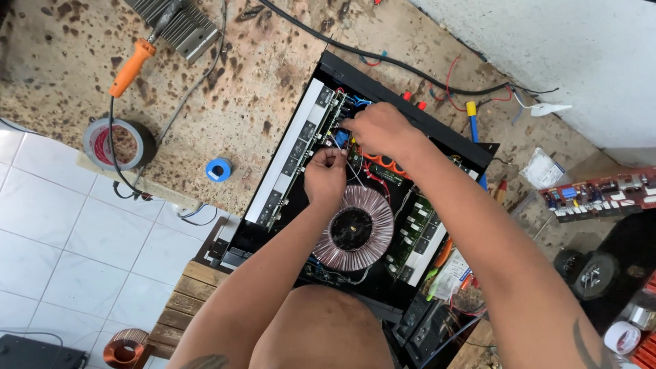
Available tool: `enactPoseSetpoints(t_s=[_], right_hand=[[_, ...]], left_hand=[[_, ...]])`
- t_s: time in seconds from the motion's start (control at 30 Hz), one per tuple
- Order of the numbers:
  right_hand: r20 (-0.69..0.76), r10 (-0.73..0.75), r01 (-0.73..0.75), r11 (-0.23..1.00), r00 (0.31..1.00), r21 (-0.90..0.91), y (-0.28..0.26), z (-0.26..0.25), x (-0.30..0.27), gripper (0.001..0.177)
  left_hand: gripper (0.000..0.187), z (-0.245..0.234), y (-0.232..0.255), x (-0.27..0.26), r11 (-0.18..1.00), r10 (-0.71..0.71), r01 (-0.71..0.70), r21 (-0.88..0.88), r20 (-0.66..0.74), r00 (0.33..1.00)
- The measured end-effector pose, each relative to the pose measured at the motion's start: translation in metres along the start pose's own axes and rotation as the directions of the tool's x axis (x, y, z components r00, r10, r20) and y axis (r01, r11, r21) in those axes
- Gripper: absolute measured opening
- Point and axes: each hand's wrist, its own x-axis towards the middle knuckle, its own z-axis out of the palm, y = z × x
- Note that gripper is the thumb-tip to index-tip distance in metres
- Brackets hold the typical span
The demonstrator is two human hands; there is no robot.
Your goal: The person works on an open electronic device, connecting wires to a circuit board and arranging components inside the chassis. They use pliers to strip and cut wires, then insert and secure them into the board while organizing the internal layout.
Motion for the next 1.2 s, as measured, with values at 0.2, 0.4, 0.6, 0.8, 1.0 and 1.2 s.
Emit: enactPoseSetpoints(t_s=[0.2,0.4,0.6,0.8,1.0,1.2], right_hand=[[-0.048,0.002,0.001,0.998,0.999,0.06,0.0,-0.007,0.0,0.035],[0.258,0.114,-0.156,0.976,0.959,0.149,0.005,-0.013,0.015,0.038],[0.417,0.164,-0.305,0.904,0.894,0.298,-0.005,-0.056,0.014,0.05],[0.393,0.142,-0.268,0.92,0.908,0.287,-0.011,-0.07,0.013,0.044],[0.274,0.099,-0.19,0.925,0.957,0.33,0.008,-0.019,0.023,0.027],[0.267,0.103,-0.215,0.876,0.958,0.432,0.007,-0.027,0.018,0.022]], left_hand=[[0.013,0.001,0.002,0.0,1.0,0.003,-0.003,-0.006,-0.009,1.0],[0.013,-0.001,0.006,-0.006,1.0,0.027,-0.027,-0.013,-0.02,0.999],[0.014,-0.002,0.008,-0.008,0.998,0.058,-0.058,-0.022,-0.029,0.998],[0.013,0.0,0.003,-0.002,0.998,0.055,-0.056,-0.017,-0.015,0.998],[0.013,0.002,0.0,-0.003,0.998,0.049,-0.05,-0.04,-0.023,0.999],[0.014,0.005,-0.003,0.0,0.998,0.06,-0.06,0.007,-0.029,0.998]])
